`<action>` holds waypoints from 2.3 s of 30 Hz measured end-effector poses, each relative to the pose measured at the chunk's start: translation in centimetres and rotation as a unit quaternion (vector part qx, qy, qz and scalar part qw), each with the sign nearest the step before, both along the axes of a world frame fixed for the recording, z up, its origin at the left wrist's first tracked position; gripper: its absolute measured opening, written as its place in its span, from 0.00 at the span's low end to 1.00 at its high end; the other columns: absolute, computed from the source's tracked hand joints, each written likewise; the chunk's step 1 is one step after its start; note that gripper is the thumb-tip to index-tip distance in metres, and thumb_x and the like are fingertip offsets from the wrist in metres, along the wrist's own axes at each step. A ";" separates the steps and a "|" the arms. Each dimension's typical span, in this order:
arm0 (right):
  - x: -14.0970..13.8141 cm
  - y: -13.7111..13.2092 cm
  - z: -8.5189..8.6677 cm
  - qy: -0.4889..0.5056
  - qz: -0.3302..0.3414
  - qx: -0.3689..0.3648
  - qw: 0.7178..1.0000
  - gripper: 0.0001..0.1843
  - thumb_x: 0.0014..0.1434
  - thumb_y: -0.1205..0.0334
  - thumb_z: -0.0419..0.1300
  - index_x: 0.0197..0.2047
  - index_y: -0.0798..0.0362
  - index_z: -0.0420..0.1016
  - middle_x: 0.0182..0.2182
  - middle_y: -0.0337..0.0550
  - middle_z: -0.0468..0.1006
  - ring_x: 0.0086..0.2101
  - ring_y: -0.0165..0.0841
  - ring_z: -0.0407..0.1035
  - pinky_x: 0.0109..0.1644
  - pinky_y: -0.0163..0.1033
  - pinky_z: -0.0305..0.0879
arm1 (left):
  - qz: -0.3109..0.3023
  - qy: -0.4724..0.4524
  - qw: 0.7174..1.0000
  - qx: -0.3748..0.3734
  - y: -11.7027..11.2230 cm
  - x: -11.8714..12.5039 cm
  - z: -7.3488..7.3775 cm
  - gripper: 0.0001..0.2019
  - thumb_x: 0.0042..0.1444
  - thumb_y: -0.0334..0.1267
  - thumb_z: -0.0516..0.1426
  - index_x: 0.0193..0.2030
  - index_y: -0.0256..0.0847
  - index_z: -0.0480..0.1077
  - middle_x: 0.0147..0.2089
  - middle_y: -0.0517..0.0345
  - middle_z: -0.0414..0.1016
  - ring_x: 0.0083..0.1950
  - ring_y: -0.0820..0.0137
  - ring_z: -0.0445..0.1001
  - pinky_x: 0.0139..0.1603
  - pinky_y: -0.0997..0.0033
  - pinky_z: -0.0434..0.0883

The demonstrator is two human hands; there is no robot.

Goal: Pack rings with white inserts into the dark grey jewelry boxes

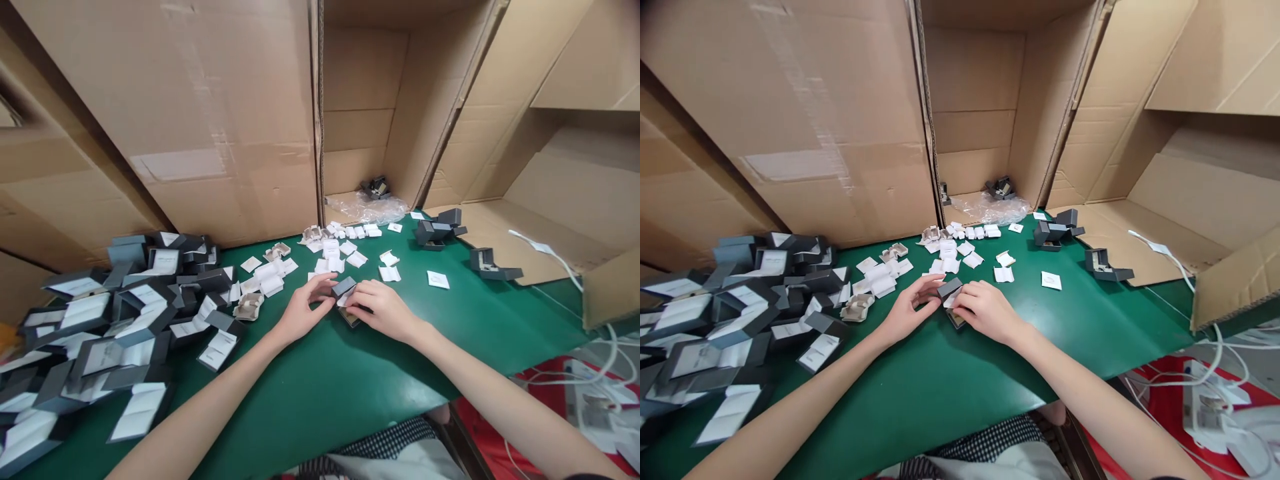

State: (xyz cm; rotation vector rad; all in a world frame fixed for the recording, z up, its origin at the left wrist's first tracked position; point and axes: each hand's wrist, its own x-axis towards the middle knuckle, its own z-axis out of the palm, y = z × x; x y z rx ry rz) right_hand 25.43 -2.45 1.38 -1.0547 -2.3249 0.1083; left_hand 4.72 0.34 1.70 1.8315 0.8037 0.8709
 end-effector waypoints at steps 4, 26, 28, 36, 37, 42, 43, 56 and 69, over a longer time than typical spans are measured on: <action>0.2 -0.4 -0.2 -0.012 0.029 0.026 0.999 0.09 0.63 0.65 0.53 0.34 0.53 0.74 0.31 0.42 0.76 0.33 0.30 0.68 0.37 0.37 0.60 | -0.040 -0.005 0.999 -0.001 -0.1 0.1 0.0 0.21 0.57 0.37 0.56 0.57 0.45 0.63 0.57 0.52 0.69 0.56 0.64 0.70 0.58 0.62 0.68; -1.3 2.5 0.8 -0.167 0.023 0.139 0.976 0.18 0.64 0.69 0.47 0.27 0.54 0.72 0.26 0.43 0.69 0.28 0.30 0.57 0.30 0.36 0.50 | 0.091 -0.036 0.995 -0.009 1.1 0.0 -1.0 0.17 0.58 0.39 0.54 0.54 0.39 0.68 0.55 0.52 0.71 0.55 0.64 0.71 0.57 0.64 0.68; -1.5 2.1 1.0 -0.169 0.011 0.102 0.980 0.18 0.65 0.68 0.46 0.28 0.54 0.72 0.27 0.43 0.68 0.29 0.31 0.58 0.29 0.35 0.50 | 0.093 -0.024 0.995 -0.002 1.0 0.0 -0.9 0.16 0.59 0.39 0.53 0.52 0.39 0.69 0.54 0.53 0.72 0.54 0.64 0.71 0.57 0.64 0.68; -2.4 1.2 1.1 -0.156 -0.040 0.039 0.986 0.18 0.64 0.66 0.47 0.27 0.55 0.73 0.27 0.45 0.69 0.29 0.32 0.61 0.30 0.36 0.52 | 0.089 -0.011 0.996 0.004 1.0 0.1 -0.5 0.15 0.59 0.37 0.52 0.51 0.38 0.68 0.52 0.52 0.72 0.53 0.64 0.71 0.55 0.64 0.70; -2.4 1.2 1.1 -0.154 -0.047 0.030 0.986 0.17 0.64 0.66 0.48 0.27 0.55 0.73 0.27 0.45 0.70 0.29 0.32 0.62 0.30 0.36 0.52 | 0.084 -0.011 0.996 0.004 0.9 0.1 -0.5 0.15 0.58 0.35 0.51 0.51 0.38 0.68 0.52 0.52 0.72 0.53 0.64 0.71 0.55 0.64 0.70; -2.1 1.2 1.2 -0.137 -0.076 -0.047 0.987 0.14 0.63 0.64 0.51 0.30 0.54 0.74 0.27 0.44 0.75 0.27 0.31 0.67 0.28 0.35 0.51 | 0.051 0.004 0.999 0.013 0.8 0.1 -0.7 0.19 0.54 0.30 0.54 0.54 0.39 0.63 0.53 0.50 0.71 0.51 0.65 0.73 0.54 0.65 0.71; -2.0 1.2 1.2 -0.135 -0.078 -0.058 0.986 0.14 0.63 0.63 0.51 0.30 0.53 0.75 0.27 0.44 0.76 0.27 0.32 0.68 0.28 0.35 0.51 | 0.049 0.011 0.999 0.018 0.8 0.1 -0.7 0.20 0.54 0.30 0.54 0.54 0.39 0.63 0.53 0.50 0.71 0.51 0.66 0.73 0.54 0.65 0.71; -1.6 1.4 0.8 -0.091 -0.051 -0.112 0.988 0.12 0.63 0.61 0.51 0.36 0.49 0.75 0.24 0.39 0.76 0.23 0.30 0.67 0.26 0.33 0.53 | 0.068 0.061 0.994 0.058 0.6 0.5 -0.4 0.18 0.52 0.32 0.55 0.51 0.40 0.64 0.48 0.53 0.73 0.48 0.65 0.73 0.50 0.67 0.71; -2.1 0.8 0.3 -0.082 -0.088 -0.034 0.992 0.15 0.65 0.60 0.47 0.45 0.49 0.75 0.30 0.42 0.80 0.27 0.32 0.71 0.27 0.34 0.49 | 0.079 0.154 0.980 0.096 0.9 0.2 -0.4 0.18 0.47 0.28 0.52 0.47 0.40 0.64 0.40 0.57 0.72 0.38 0.67 0.70 0.37 0.71 0.67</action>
